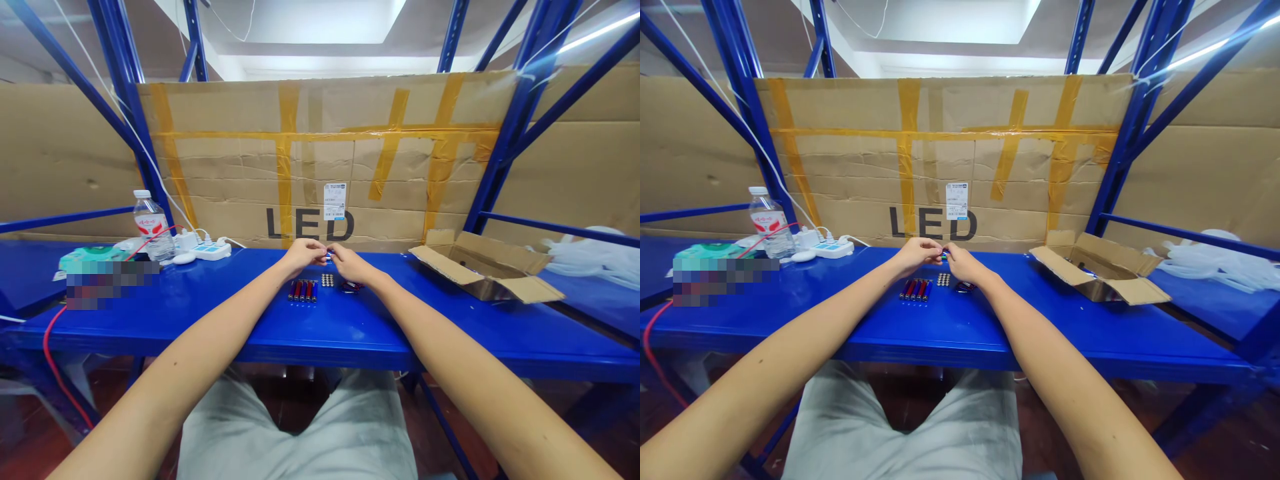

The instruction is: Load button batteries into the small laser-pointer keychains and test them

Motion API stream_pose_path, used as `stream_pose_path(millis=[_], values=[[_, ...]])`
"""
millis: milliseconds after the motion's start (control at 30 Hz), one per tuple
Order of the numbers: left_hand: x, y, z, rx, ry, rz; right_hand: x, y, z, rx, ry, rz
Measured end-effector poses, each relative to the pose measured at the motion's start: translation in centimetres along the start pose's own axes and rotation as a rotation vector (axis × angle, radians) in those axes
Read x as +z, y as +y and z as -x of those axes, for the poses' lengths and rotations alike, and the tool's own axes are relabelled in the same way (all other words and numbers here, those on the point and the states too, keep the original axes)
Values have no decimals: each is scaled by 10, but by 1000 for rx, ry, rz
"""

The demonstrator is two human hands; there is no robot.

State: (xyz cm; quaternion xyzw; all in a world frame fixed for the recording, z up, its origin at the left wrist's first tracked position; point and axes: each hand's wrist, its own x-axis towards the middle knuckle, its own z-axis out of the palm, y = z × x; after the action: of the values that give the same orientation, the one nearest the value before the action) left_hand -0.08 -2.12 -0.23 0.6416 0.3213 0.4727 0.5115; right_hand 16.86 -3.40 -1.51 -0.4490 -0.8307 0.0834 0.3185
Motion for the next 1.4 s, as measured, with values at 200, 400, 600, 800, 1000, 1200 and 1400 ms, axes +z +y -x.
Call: stream_pose_path(millis=[200,400,600,800,1000,1200,1400], values=[[1,-2,0,7,19,-11,1,1,1,-20,17,65],[2,-3,0,6,-1,2,0,-4,4,-22,3,147],[5,-3,1,6,-10,-7,3,-8,4,-8,10,138],[-2,1,-3,74,38,-185,-9,10,-4,122,58,143],[-33,-8,-12,88,66,-494,-39,43,5,503,-190,366],[-62,-18,-17,29,-40,-803,-52,38,17,731,-465,342],[-72,-11,-14,-112,-220,-826,-57,38,16,767,-468,335]])
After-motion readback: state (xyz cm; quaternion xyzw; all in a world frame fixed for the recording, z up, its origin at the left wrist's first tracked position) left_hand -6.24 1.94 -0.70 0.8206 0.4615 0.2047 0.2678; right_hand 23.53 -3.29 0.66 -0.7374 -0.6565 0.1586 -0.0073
